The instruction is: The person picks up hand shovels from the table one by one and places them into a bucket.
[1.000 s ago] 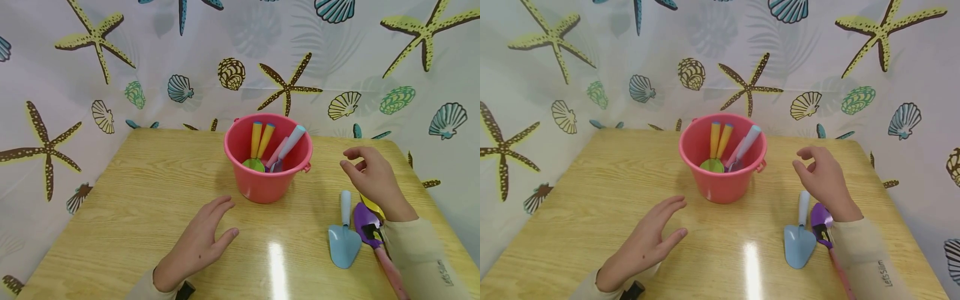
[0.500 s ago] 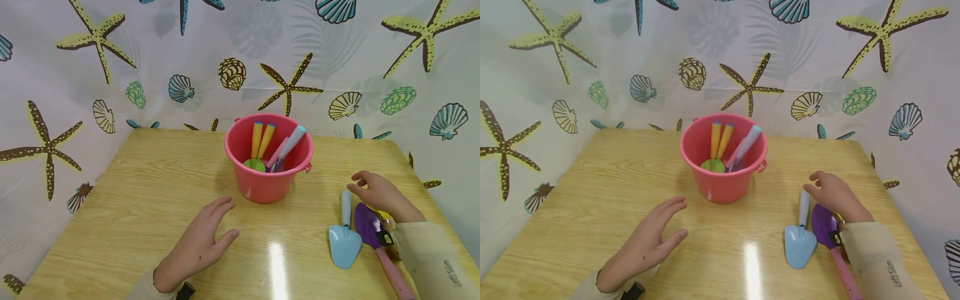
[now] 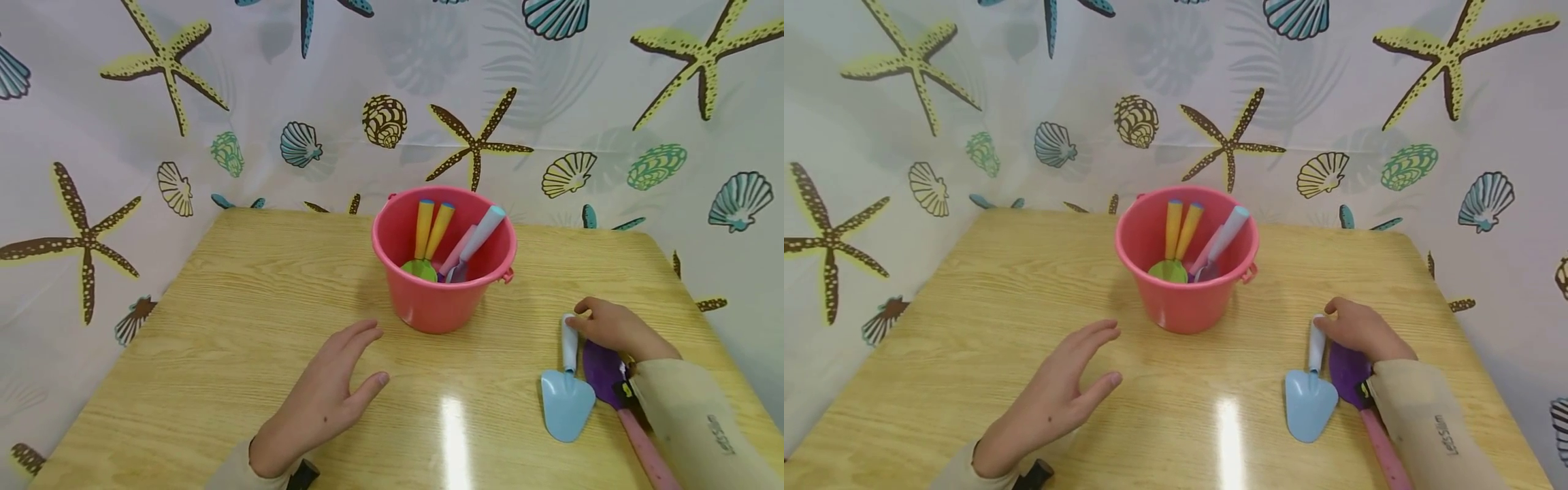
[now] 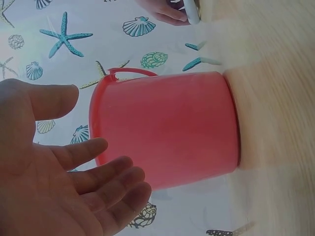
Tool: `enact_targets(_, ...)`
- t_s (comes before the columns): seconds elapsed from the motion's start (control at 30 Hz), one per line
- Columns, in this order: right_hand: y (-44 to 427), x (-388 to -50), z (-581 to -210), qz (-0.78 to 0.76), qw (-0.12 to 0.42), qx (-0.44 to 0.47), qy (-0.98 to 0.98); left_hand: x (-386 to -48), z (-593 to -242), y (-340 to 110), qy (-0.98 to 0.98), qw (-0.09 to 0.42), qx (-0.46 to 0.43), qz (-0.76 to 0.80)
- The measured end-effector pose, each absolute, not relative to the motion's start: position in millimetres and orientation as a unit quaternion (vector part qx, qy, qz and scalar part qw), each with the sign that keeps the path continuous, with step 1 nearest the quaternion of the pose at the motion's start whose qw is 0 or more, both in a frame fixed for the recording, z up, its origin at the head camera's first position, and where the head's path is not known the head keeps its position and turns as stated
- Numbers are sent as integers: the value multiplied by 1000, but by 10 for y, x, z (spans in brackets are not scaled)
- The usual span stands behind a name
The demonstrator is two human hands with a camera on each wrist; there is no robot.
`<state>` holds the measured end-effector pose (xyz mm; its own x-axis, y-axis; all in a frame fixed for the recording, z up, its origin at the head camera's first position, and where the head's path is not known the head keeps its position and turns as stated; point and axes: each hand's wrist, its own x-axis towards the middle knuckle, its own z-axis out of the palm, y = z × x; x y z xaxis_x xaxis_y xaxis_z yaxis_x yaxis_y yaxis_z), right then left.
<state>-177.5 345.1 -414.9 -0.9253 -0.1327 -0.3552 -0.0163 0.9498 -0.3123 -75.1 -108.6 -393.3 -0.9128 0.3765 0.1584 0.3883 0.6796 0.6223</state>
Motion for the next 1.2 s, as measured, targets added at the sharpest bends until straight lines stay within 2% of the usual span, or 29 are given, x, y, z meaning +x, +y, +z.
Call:
enact_targets(0.3,3380,-1800,-4217,-141,174,-67,972,-749,-3937,-1055,-916,-15,-211,-341)
enact_targets(0.87,3311,-1797,-4215,-129,170,-57,975,-736,-3980,-1030,-915,2,-229,-332)
enact_targets(1.2,3305,-1786,-4206,-134,148,-54,978,-736,-3969,-1031,-915,-12,-223,-334)
